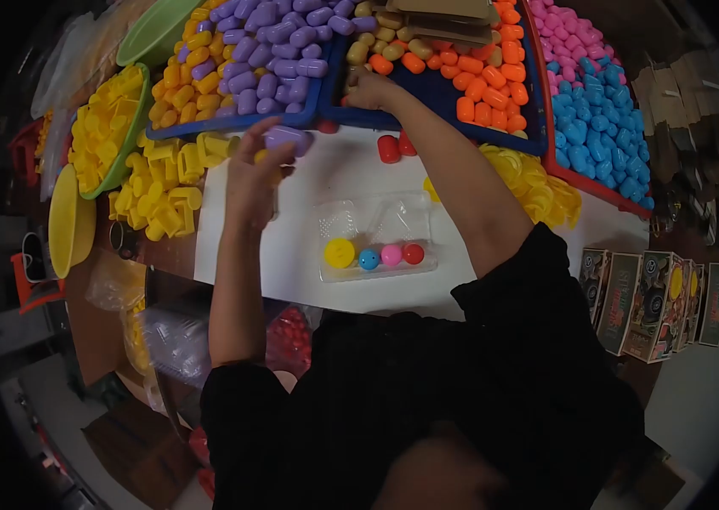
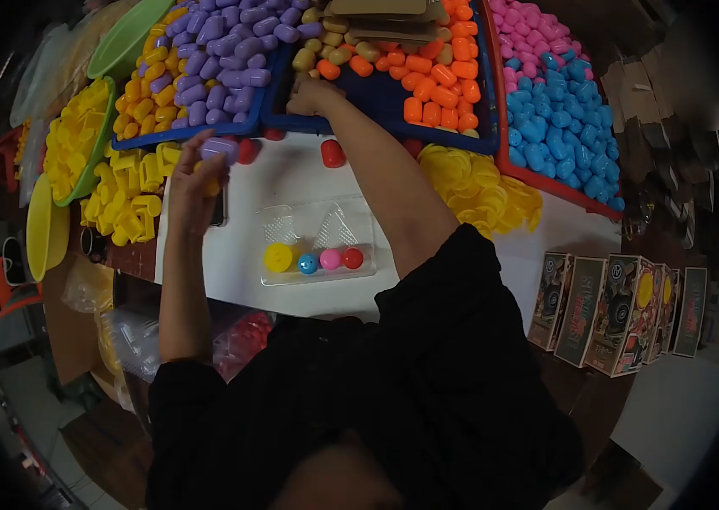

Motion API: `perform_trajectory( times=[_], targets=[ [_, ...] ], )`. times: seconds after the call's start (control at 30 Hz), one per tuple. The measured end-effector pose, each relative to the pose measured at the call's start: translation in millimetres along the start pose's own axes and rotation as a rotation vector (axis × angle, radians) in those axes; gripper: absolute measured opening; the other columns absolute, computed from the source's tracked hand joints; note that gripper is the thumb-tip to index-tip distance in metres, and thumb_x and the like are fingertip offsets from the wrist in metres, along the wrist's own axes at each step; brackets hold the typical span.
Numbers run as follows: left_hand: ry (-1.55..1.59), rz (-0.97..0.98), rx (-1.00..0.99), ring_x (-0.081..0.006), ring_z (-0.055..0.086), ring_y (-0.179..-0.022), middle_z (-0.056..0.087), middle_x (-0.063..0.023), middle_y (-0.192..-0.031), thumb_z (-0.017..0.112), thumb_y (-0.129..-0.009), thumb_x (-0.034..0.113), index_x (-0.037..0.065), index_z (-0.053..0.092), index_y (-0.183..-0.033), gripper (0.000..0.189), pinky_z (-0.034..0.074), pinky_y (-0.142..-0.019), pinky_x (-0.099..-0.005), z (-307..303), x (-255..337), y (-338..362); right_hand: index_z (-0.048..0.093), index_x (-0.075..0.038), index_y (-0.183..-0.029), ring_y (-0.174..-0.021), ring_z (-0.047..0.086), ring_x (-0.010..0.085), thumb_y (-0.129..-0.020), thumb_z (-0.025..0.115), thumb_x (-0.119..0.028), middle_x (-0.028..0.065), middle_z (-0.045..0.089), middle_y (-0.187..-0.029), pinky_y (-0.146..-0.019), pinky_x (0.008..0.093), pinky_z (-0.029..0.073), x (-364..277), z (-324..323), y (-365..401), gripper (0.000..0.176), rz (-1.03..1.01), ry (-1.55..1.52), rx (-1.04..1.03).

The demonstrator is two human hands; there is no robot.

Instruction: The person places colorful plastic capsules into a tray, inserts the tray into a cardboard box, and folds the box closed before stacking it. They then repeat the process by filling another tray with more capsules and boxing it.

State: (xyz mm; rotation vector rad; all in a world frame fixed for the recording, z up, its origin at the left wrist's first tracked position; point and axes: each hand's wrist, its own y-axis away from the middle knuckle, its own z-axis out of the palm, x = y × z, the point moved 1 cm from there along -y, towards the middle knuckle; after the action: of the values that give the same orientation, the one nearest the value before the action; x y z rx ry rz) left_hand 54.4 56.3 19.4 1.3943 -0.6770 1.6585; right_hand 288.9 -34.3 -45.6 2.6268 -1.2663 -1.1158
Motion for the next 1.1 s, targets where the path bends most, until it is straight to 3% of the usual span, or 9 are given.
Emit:
perform_trajectory(
  times=[0.2, 0.33, 0.4, 0.6, 0.7, 0.77, 0.83, 1.0, 1.1],
  targets=[
    [-0.431, -0.07, -0.301, -0.0104, 0.056, -0.077, 0.058, -0.0017, -0.092, 0.07, -0.075, 0.012, 0.006, 0.057, -0.11, 0.038, 0.046, -0.067, -0.0226, 28, -2, 59, 0.048, -0.006, -0.124, -0.088, 0.058, 0.0153, -0.068, 0.068, -0.01, 0.0079, 0.059, -0.1, -0.077, 0.0266, 0.048, 20, -12, 25, 0.06, -0.159, -0.374, 0.16],
    [-0.765, 0.125, -0.435, -0.0211, 0.059, -0.084, 0.06, -0.0068, -0.094, 0.069, -0.073, 0.011, 0.005, 0.058, -0.105, 0.034, 0.048, -0.075, -0.0294, 41, -8, 73, 0.057, -0.005, -0.107, -0.085, 0.061, 0.0178, -0.07, 0.068, -0.012, 0.0074, 0.063, -0.093, -0.073, 0.029, 0.049, 15, -48, 159, 0.039, -0.182, -0.619, 0.192],
    [-0.939, 0.278, -0.474, -0.0247, 0.06, -0.084, 0.061, -0.0092, -0.093, 0.068, -0.073, 0.01, 0.005, 0.059, -0.103, 0.032, 0.049, -0.075, -0.0311, 53, -14, 74, 0.056, -0.005, -0.105, -0.086, 0.062, 0.0206, -0.072, 0.068, -0.017, 0.0075, 0.063, -0.092, -0.074, 0.0318, 0.049, 32, -20, 210, 0.037, -0.492, -0.294, 0.272],
    [-1.358, 0.227, -0.782, -0.027, 0.059, -0.085, 0.057, -0.0127, -0.092, 0.061, -0.078, 0.013, 0.007, 0.06, -0.099, 0.022, 0.048, -0.078, -0.0327, 66, -36, 65, 0.052, -0.003, -0.114, -0.099, 0.058, 0.0298, -0.077, 0.067, -0.022, 0.0151, 0.058, -0.109, -0.083, 0.0338, 0.047, 37, 42, 260, 0.044, -0.377, 0.079, 0.077],
    [-0.833, 0.273, -0.519, -0.0216, 0.058, -0.097, 0.053, -0.0107, -0.105, 0.062, -0.08, 0.014, 0.007, 0.056, -0.104, 0.026, 0.045, -0.084, -0.0288, 55, -31, 55, 0.047, -0.003, -0.12, -0.103, 0.056, 0.028, -0.079, 0.066, -0.024, 0.0169, 0.054, -0.116, -0.084, 0.0343, 0.046, 44, 33, 255, 0.05, -0.484, -0.073, -0.079],
    [0.153, -0.465, -0.376, -0.021, 0.055, -0.103, 0.049, -0.0094, -0.112, 0.06, -0.083, 0.012, 0.006, 0.051, -0.109, 0.029, 0.043, -0.088, -0.0296, 45, -36, 49, 0.041, -0.003, -0.124, -0.106, 0.054, 0.0251, -0.079, 0.068, -0.022, 0.0184, 0.051, -0.118, -0.082, 0.0318, 0.047, 47, 22, 256, 0.055, -0.349, -0.347, -0.418],
    [0.041, -0.448, -0.373, -0.0205, 0.054, -0.104, 0.051, -0.0062, -0.108, 0.06, -0.082, 0.008, 0.005, 0.046, -0.113, 0.034, 0.044, -0.087, -0.0298, 52, -41, 53, 0.045, -0.003, -0.12, -0.101, 0.056, 0.023, -0.077, 0.07, -0.02, 0.0173, 0.052, -0.117, -0.08, 0.0304, 0.048, 57, 29, 256, 0.053, -0.329, -0.373, -0.385],
    [-0.954, 0.198, -0.488, -0.0226, 0.057, -0.095, 0.055, -0.0075, -0.101, 0.071, -0.068, -0.001, 0.005, 0.055, -0.103, 0.038, 0.047, -0.081, -0.0298, 70, -38, 60, 0.052, -0.002, -0.105, -0.085, 0.06, 0.0183, -0.069, 0.078, -0.015, 0.0132, 0.053, -0.112, -0.074, 0.0273, 0.051, 53, 38, 268, 0.046, -0.076, -0.194, -0.082],
    [-1.021, 0.397, -0.539, -0.0248, 0.057, -0.087, 0.055, -0.0093, -0.097, 0.072, -0.065, -0.001, 0.004, 0.06, -0.096, 0.034, 0.048, -0.078, -0.032, 68, -54, 60, 0.054, -0.001, -0.095, -0.079, 0.063, 0.0177, -0.067, 0.079, -0.016, 0.0114, 0.053, -0.111, -0.073, 0.0292, 0.052, 55, 53, 273, 0.041, -0.057, -0.113, 0.182]
  ],
)
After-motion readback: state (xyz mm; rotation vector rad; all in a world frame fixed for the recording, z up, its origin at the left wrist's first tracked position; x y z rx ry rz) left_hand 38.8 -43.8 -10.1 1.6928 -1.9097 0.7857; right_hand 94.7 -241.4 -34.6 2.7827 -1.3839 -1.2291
